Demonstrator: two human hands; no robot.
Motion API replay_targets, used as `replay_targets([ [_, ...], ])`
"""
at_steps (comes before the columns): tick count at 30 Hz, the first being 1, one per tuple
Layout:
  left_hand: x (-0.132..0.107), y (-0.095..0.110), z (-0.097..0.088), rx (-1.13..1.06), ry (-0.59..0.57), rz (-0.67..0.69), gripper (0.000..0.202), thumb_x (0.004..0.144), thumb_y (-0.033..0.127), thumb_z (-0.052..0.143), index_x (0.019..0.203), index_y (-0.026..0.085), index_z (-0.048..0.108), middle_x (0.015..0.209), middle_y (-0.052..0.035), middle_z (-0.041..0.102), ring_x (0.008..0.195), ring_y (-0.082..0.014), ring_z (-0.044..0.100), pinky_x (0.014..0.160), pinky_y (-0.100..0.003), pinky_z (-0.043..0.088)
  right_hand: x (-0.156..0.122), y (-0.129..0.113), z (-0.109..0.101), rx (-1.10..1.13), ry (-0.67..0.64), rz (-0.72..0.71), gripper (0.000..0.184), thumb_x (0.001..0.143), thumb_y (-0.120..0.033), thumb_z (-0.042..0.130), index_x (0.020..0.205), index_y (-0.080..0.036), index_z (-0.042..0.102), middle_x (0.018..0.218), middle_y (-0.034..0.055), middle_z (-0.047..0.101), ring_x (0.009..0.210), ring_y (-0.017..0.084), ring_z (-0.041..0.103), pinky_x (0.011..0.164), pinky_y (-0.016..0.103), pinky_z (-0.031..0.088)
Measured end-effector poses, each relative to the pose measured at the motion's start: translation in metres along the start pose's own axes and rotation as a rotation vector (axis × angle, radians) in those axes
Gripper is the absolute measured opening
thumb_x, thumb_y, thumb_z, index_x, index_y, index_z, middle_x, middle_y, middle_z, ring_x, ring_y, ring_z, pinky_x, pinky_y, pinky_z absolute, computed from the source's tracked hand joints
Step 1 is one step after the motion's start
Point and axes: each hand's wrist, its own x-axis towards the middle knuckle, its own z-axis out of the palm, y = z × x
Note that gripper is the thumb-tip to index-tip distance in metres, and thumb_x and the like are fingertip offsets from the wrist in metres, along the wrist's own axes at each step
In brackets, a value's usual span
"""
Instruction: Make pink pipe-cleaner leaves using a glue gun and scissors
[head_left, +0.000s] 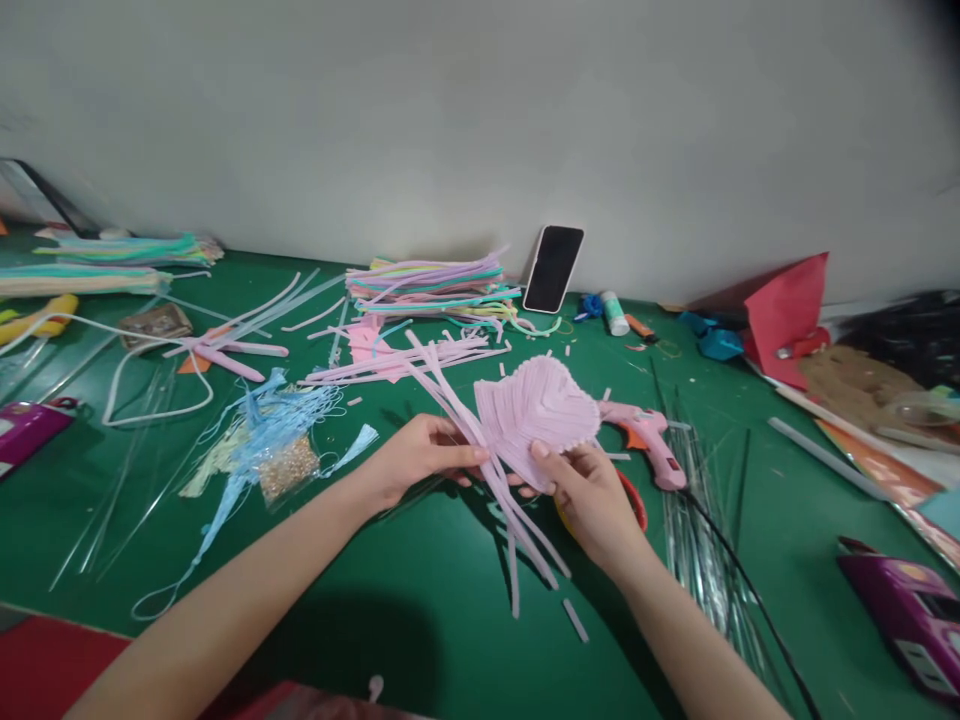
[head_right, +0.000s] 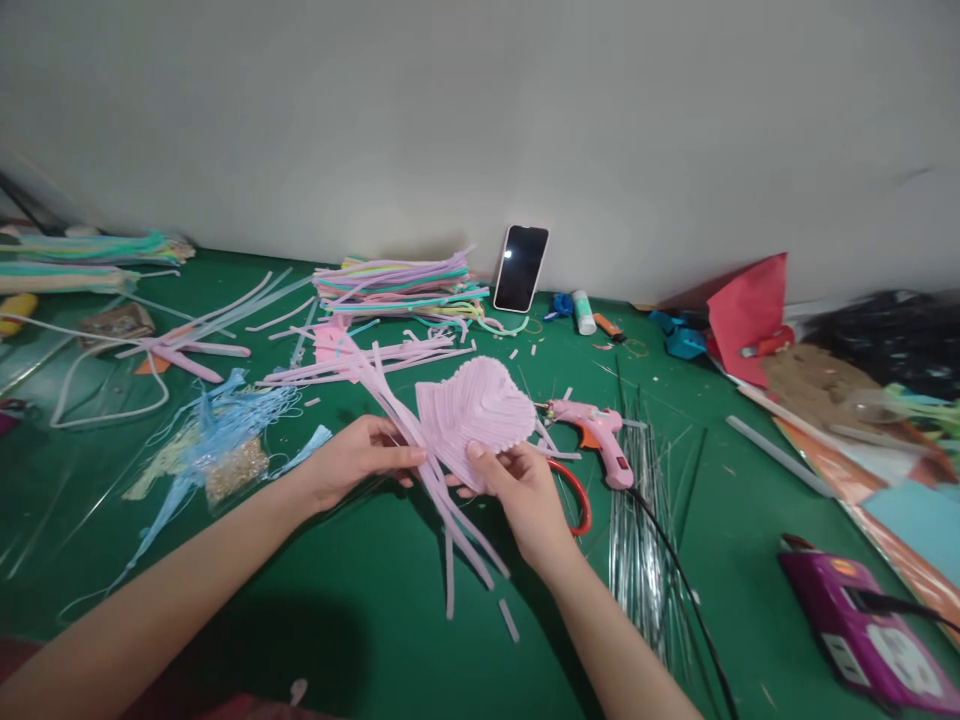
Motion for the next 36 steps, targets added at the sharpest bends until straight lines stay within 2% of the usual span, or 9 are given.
replay_targets([
  [8, -0.009, 0.001, 0.004, -0.093, 0.064, 0.056, 0.021, 0.067, 0.035, 0.078, 0.065, 0.015, 0.074, 0.063, -0.0028, 0.069, 0.058, -0.0114, 0.058, 0.062, -0.025, 0.048, -0.006, -0.006, 0.006, -0.041, -0.008, 0.064, 0.027, 0.070, -0.041, 0.076, 0.079, -0.017, 0.067, 0.061, 0.0017, 0.070, 0.050, 0.014, 0.065, 0.048, 0.022, 0.053],
  [16, -0.009, 0.000, 0.003, -0.142, 0.190, 0.047, 0.024, 0.069, 0.038, 0.077, 0.066, 0.014, 0.072, 0.063, -0.0027, 0.067, 0.059, -0.0120, 0.059, 0.060, -0.024, 0.047, -0.007, -0.005, 0.003, -0.046, -0.015, 0.032, 0.022, 0.071, -0.038, 0.076, 0.078, -0.018, 0.068, 0.058, 0.0006, 0.068, 0.049, 0.016, 0.065, 0.046, 0.023, 0.053],
  [21, -0.008, 0.004, -0.001, -0.201, 0.250, 0.117, 0.029, 0.074, 0.042, 0.072, 0.085, 0.016, 0.073, 0.083, -0.0051, 0.070, 0.073, -0.0153, 0.063, 0.064, -0.026, 0.051, -0.005, -0.005, 0.003, -0.009, 0.006, 0.041, 0.020, 0.070, -0.035, 0.077, 0.077, -0.018, 0.067, 0.056, -0.0011, 0.065, 0.046, 0.013, 0.062, 0.040, 0.019, 0.049],
  [23, -0.009, 0.006, -0.004, -0.204, 0.333, 0.185, 0.032, 0.076, 0.045, 0.069, 0.092, 0.017, 0.071, 0.088, -0.0048, 0.068, 0.075, -0.0149, 0.062, 0.063, -0.025, 0.051, -0.004, -0.006, 0.002, 0.027, 0.028, 0.040, 0.021, 0.067, -0.033, 0.079, 0.075, -0.017, 0.067, 0.055, -0.0026, 0.062, 0.043, 0.011, 0.060, 0.036, 0.017, 0.046],
  [25, -0.009, 0.007, -0.009, -0.147, 0.436, 0.254, 0.032, 0.077, 0.046, 0.068, 0.090, 0.018, 0.070, 0.076, -0.0013, 0.062, 0.066, -0.0113, 0.057, 0.054, -0.021, 0.046, -0.003, -0.006, 0.001, 0.057, 0.045, 0.036, 0.023, 0.065, -0.032, 0.081, 0.075, -0.017, 0.066, 0.057, -0.0029, 0.062, 0.041, 0.010, 0.058, 0.034, 0.016, 0.045],
  [27, -0.009, 0.008, -0.014, -0.074, 0.485, 0.292, 0.030, 0.077, 0.046, 0.068, 0.087, 0.018, 0.070, 0.057, 0.0044, 0.046, 0.050, -0.0071, 0.043, 0.042, -0.018, 0.033, -0.001, -0.006, -0.001, 0.066, 0.054, 0.033, 0.025, 0.064, -0.032, 0.081, 0.076, -0.016, 0.066, 0.061, -0.0023, 0.063, 0.041, 0.009, 0.058, 0.034, 0.016, 0.044],
  [30, -0.008, 0.008, -0.019, -0.080, 0.434, 0.287, 0.029, 0.076, 0.045, 0.070, 0.081, 0.017, 0.070, 0.052, 0.0075, 0.030, 0.044, -0.0052, 0.026, 0.038, -0.019, 0.019, -0.001, -0.005, -0.003, 0.050, 0.033, 0.040, 0.025, 0.065, -0.033, 0.080, 0.075, -0.016, 0.065, 0.057, -0.0031, 0.061, 0.040, 0.008, 0.057, 0.034, 0.015, 0.044],
  [33, -0.006, 0.006, -0.019, -0.184, 0.368, 0.254, 0.031, 0.075, 0.046, 0.071, 0.078, 0.015, 0.071, 0.059, 0.0039, 0.042, 0.053, -0.0063, 0.038, 0.044, -0.017, 0.030, -0.001, -0.003, -0.004, 0.030, -0.001, 0.062, 0.026, 0.067, -0.036, 0.079, 0.074, -0.016, 0.063, 0.051, -0.0042, 0.058, 0.038, 0.008, 0.054, 0.033, 0.015, 0.042],
  [36, -0.005, 0.004, -0.016, -0.259, 0.306, 0.192, 0.036, 0.076, 0.048, 0.069, 0.093, 0.017, 0.072, 0.077, -0.0021, 0.061, 0.071, -0.0106, 0.054, 0.062, -0.021, 0.045, -0.001, -0.001, -0.003, 0.013, -0.002, 0.071, 0.028, 0.068, -0.038, 0.078, 0.075, -0.017, 0.062, 0.053, -0.0037, 0.060, 0.040, 0.008, 0.055, 0.036, 0.015, 0.043],
])
